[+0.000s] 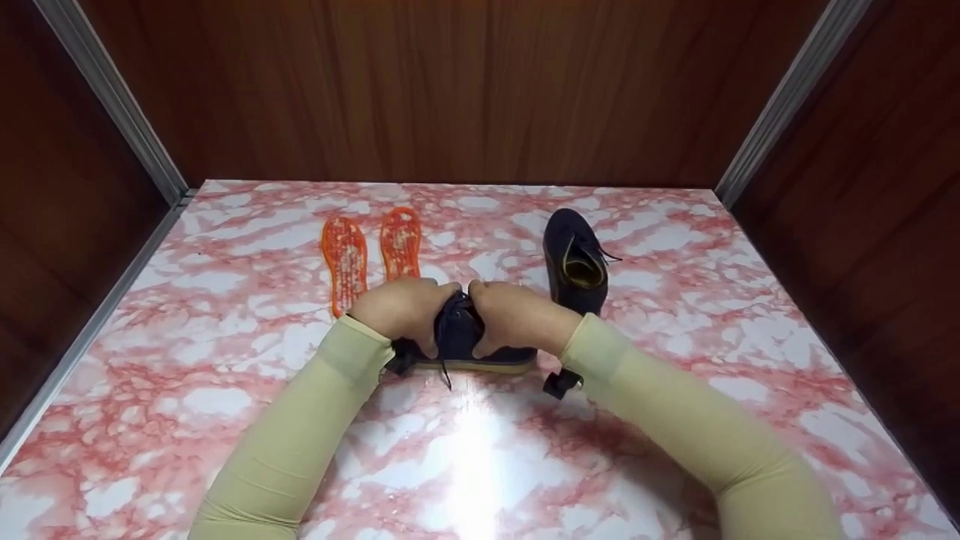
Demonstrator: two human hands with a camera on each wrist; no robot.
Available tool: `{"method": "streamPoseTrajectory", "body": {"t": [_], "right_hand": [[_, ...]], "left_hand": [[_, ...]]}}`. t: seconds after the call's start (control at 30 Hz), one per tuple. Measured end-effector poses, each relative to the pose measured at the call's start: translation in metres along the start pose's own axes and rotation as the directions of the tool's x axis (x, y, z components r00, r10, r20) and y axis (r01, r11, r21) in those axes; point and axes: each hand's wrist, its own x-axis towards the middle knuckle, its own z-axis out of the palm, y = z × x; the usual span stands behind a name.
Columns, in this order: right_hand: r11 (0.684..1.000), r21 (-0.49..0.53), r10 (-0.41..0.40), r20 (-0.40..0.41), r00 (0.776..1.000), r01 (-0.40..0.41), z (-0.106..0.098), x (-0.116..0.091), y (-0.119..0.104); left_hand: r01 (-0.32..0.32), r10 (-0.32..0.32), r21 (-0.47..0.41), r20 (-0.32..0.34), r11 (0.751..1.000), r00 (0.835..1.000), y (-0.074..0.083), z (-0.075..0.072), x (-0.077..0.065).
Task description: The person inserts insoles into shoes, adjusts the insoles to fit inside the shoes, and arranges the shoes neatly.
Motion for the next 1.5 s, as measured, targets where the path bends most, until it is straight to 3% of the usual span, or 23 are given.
{"method": "streamPoseTrajectory", "body": {"t": [0.27, 0.4, 0.57, 0.73, 0.87, 1.03, 1.27, 1.5], "right_hand": [[0.999, -0.045, -0.022, 0.055, 0.998, 0.024, -0.007, 0.003, -0.001], [0.998, -0.029, -0.051, 0.137, 0.989, 0.056, -0.014, 0.004, 0.004], [0.994, 0.077, -0.100, 0.280, 0.955, 0.081, -0.043, 0.012, 0.020], [0.978, 0.210, -0.076, 0.349, 0.934, 0.001, -0.080, 0.039, 0.036], [0.977, 0.199, -0.009, 0.379, 0.925, -0.072, -0.098, 0.068, 0.037], [0.984, 0.118, 0.077, 0.387, 0.919, -0.132, -0.104, 0.097, 0.026], [0.986, 0.128, 0.048, 0.366, 0.929, -0.102, -0.106, 0.124, 0.003], [0.982, 0.147, 0.055, 0.359, 0.932, -0.114, -0.109, 0.142, -0.007]], "left_hand": [[0.017, -0.017, 0.006, 0.002, 1.000, 1.000, 0.002, -0.002, 0.001], [0.028, -0.029, 0.002, 0.012, 1.000, 1.000, 0.004, 0.000, 0.001], [0.039, -0.039, 0.009, 0.012, 0.999, 0.999, 0.004, 0.001, 0.000], [0.053, -0.053, 0.016, -0.001, 0.998, 0.999, 0.004, 0.000, -0.001], [0.039, -0.039, 0.023, 0.004, 0.999, 0.999, 0.003, 0.000, 0.000], [0.035, -0.036, 0.023, 0.014, 0.999, 0.999, 0.003, 0.003, 0.003], [0.064, -0.064, 0.023, 0.002, 0.998, 0.998, 0.003, 0.008, 0.000], [0.048, -0.046, 0.062, -0.030, 0.997, 0.998, 0.002, 0.005, -0.002]]}}
